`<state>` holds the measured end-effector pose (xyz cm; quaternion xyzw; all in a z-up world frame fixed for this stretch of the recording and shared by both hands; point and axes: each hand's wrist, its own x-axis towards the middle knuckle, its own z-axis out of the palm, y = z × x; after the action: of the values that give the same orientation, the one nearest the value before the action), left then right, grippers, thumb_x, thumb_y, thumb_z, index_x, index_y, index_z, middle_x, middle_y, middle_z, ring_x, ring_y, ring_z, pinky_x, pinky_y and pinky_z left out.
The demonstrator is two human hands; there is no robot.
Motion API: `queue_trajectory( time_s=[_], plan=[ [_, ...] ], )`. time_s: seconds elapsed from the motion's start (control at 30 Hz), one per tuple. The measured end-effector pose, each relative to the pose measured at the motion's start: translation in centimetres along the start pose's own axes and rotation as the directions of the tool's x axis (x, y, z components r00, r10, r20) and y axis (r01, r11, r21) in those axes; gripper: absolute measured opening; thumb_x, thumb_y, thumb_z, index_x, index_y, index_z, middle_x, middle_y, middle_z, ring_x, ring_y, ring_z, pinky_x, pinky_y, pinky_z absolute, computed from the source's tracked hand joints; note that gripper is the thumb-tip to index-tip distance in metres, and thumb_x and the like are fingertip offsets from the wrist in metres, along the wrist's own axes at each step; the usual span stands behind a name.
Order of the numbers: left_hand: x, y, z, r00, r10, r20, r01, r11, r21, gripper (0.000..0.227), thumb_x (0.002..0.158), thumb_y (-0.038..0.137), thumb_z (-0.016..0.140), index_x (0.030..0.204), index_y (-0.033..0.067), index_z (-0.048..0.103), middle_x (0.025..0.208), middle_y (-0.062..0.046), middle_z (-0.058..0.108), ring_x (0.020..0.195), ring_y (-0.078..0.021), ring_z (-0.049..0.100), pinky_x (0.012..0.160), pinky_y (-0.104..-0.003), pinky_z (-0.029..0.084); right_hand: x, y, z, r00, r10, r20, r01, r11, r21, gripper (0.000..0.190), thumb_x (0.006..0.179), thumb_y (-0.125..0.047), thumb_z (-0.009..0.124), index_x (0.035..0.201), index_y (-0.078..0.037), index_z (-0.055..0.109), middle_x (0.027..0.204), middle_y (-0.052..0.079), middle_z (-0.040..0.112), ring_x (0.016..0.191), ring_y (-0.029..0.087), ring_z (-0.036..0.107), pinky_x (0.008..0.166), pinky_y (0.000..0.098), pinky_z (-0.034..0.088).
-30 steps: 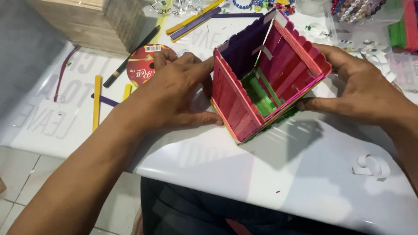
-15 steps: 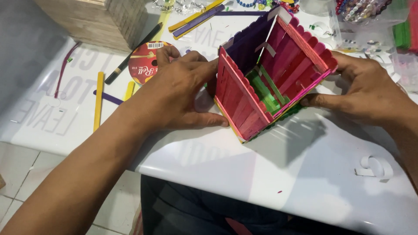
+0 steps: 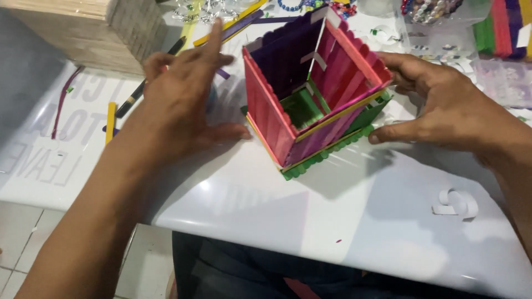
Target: Assembling a decorative container using colored popsicle sticks, double-sided tape, and scissors.
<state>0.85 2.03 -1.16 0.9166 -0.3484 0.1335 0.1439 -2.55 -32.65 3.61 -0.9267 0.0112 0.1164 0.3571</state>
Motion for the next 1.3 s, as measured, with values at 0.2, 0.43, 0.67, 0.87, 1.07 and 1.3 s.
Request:
queue_trajectory(
  time_s=[0.2,0.43,0.67,0.87,1.07,1.3],
  plan=[
    [-1.8,6.5,-3.0,0.903,-0.282,0.323,0.388,0.859,-0.334,0.15,0.064,0.045,0.1,0.161,0.0016,-0.005,0.169,-0.023,0.02,0.156,-0.036,0.016,0.12,-0.045,0.016,0.8,2.1,-0.3,0.992,-0.121,0.024,0.123,0.99,-0.073,0.112,0.057,-0.014,0.09,0.158,-0.022,0.044,0.14,0.004,0.063,0.135,0.019,0.055,0.113,0.0389,0.042],
    [-1.4,7.8,-0.7,0.96,-0.243,0.14,0.274,0.92,-0.281,0.155,0.066,0.055,0.099,0.157,0.0016,-0.015,0.168,-0.021,0.036,0.147,-0.0585,0.027,0.116,-0.062,0.023,0.4,1.3,-0.2,0.994,-0.106,0.039,0.104,0.994,0.042,0.104,0.061,-0.005,0.088,0.154,-0.025,0.048,0.136,-0.002,0.068,0.135,0.012,0.058,0.114,0.0315,0.041],
    [-1.8,8.8,0.3,0.982,-0.188,-0.017,0.175,0.942,-0.285,0.144,0.069,0.045,0.096,0.16,0.0034,-0.007,0.151,-0.011,0.063,0.143,-0.0321,0.054,0.118,-0.069,0.021,0.2,1.6,-0.5,0.984,-0.177,0.033,0.174,0.982,0.074,0.09,0.062,-0.006,0.088,0.145,-0.022,0.058,0.14,-0.004,0.068,0.134,0.01,0.06,0.108,0.0269,0.046],
    [-2.0,9.3,0.4,0.984,-0.18,0.005,0.174,0.941,-0.289,0.139,0.074,0.046,0.092,0.16,0.0036,-0.008,0.167,-0.011,0.046,0.154,-0.0343,0.041,0.117,-0.071,0.016,0.6,2.3,-0.3,0.986,-0.164,0.023,0.163,0.985,0.055,0.092,0.061,-0.012,0.09,0.146,-0.023,0.057,0.141,-0.002,0.067,0.137,0.014,0.058,0.107,0.0296,0.046],
    [-2.2,8.9,0.7,0.984,-0.178,-0.003,0.167,0.93,-0.329,0.138,0.075,0.049,0.089,0.159,0.0061,-0.013,0.157,-0.01,0.061,0.154,-0.0413,0.041,0.119,-0.07,0.018,0.7,2.7,-0.2,0.979,-0.203,0.006,0.202,0.978,0.045,0.09,0.06,-0.014,0.092,0.144,-0.019,0.059,0.134,-0.003,0.07,0.129,0.008,0.061,0.107,0.0261,0.046],
    [-2.0,8.5,0.5,0.981,-0.187,0.058,0.195,0.916,-0.349,0.141,0.076,0.049,0.09,0.157,0.0075,-0.018,0.15,-0.01,0.067,0.149,-0.0351,0.048,0.122,-0.062,0.016,0.9,3.0,-0.1,0.968,-0.251,-0.002,0.25,0.967,0.04,0.088,0.059,-0.013,0.092,0.142,-0.018,0.061,0.131,-0.003,0.071,0.124,0.01,0.063,0.106,0.0278,0.047]
  ],
)
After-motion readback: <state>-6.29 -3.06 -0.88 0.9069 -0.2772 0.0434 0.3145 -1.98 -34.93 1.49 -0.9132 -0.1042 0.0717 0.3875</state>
